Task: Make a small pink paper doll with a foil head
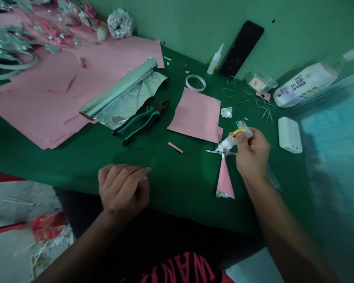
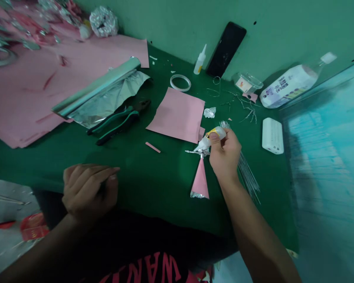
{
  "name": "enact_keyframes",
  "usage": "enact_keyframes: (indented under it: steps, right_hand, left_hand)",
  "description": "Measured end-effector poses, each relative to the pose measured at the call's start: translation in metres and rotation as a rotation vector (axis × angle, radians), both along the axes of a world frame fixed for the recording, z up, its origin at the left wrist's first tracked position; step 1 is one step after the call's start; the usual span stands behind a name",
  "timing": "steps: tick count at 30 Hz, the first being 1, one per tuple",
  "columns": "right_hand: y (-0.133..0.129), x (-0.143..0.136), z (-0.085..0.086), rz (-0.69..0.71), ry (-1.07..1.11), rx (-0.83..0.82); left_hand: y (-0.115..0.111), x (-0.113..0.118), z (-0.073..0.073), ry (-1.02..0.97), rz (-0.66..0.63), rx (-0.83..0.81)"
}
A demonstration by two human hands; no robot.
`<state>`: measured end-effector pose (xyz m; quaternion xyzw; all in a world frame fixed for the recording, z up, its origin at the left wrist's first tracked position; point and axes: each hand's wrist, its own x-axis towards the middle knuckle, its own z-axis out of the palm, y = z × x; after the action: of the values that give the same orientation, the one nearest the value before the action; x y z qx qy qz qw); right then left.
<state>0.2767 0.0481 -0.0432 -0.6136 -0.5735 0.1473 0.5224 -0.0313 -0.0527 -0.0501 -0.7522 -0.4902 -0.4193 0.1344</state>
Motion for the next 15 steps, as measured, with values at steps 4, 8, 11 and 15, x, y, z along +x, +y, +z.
enact_keyframes:
  steps: [4, 8, 11, 15]
  right_hand:
    - [-0.0007, 0.0007, 0.0038, -0.015, -0.043, -0.001]
    - [-0.0016, 0.0002, 0.0072, -0.018, -0.098, 0.003]
    - [-0.0021, -0.0003, 0.0093, -0.029, -0.144, -0.002]
    - [-0.0022, 0.0012, 0.009, -0.017, -0.105, -0.001]
  left_hand:
    - [-0.0008, -0.0004, -0.0009, -0.007, -0.007, -0.003]
    - [-0.0013, -0.001, -0.0028, -0.015, 0.003, -0.015]
    - [-0.0011, -0.001, -0.0034, -0.015, 0.005, -0.008]
    - [-0.0009, -0.0008, -0.0035, -0.015, 0.003, -0.011]
